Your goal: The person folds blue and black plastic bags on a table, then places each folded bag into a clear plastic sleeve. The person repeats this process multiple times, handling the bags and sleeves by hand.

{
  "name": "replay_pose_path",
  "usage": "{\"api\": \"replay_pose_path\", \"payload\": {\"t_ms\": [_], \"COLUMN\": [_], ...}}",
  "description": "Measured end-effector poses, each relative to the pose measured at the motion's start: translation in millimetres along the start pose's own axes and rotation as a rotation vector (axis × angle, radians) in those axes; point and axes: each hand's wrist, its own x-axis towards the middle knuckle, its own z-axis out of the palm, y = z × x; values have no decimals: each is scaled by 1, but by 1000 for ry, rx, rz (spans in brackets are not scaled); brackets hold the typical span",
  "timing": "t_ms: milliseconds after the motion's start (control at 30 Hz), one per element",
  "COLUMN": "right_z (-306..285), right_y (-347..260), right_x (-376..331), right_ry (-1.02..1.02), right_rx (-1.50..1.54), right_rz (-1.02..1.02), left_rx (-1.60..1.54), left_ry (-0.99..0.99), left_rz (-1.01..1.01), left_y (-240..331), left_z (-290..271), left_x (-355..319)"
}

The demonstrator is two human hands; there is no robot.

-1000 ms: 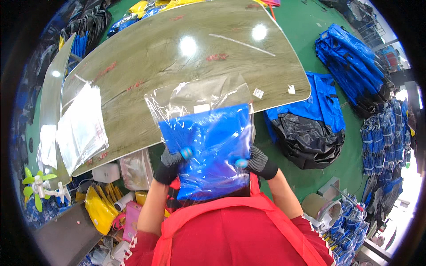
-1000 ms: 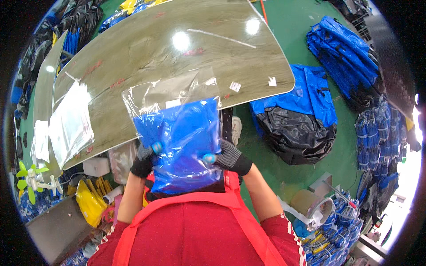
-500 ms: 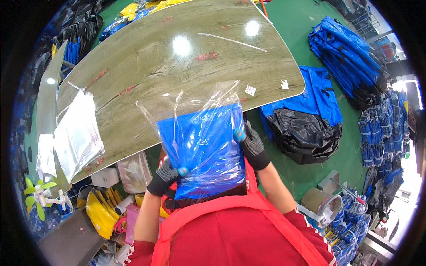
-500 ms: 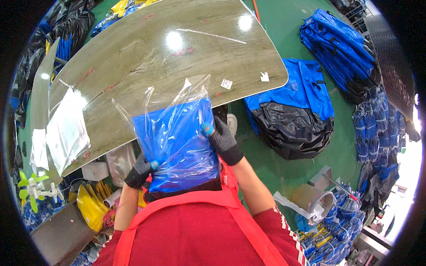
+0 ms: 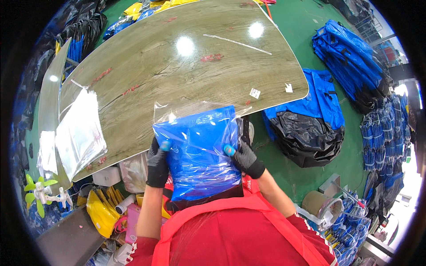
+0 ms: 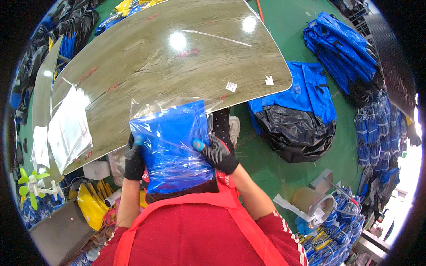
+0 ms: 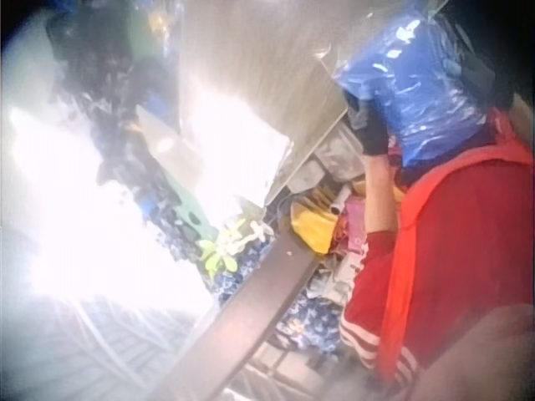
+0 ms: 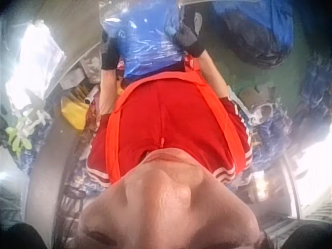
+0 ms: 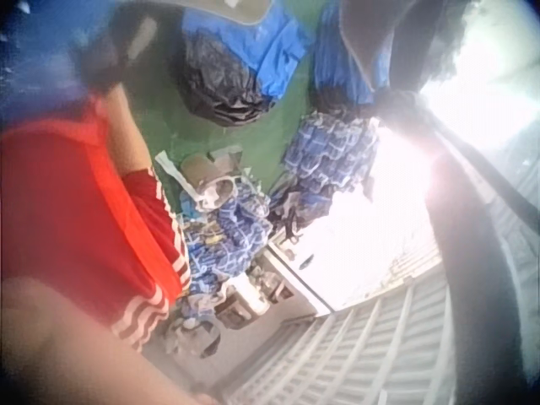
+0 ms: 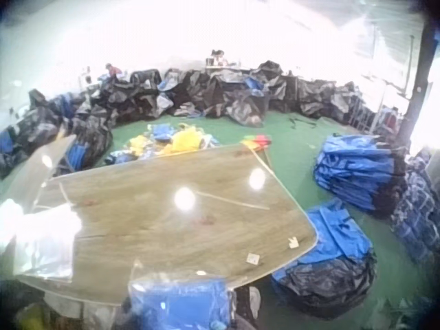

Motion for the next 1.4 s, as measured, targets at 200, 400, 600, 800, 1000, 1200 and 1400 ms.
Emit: {"api": "replay_pose_path", "payload": {"t_ms": [200, 400, 600, 800, 1000, 1200, 1400], "right_z": [20, -20, -55, -36, -25, -40, -29], "right_y": [-8, -44, -82, -94, -94, -114, -117], "right_x": [-56, 46, 113, 86, 63, 51, 51], "right_ry": [23, 4, -76, 67, 32, 74, 211], "right_rx": [341, 540, 621, 415, 488, 101, -205], "right_rz": [264, 221, -53, -321, -345, -280, -518], "left_rx": [433, 583, 1459, -60, 281, 346, 571], "left_ry": [-3, -603, -297, -176, -35, -35, -124], "left_rz": [-390, 347, 866, 475, 343, 212, 634], "left_y": [-12, 50, 98, 83, 54, 63, 80], "left_z": [-8, -15, 36, 28, 14, 18, 19], "left_x": [-32, 15, 36, 53, 52, 36, 34]}}
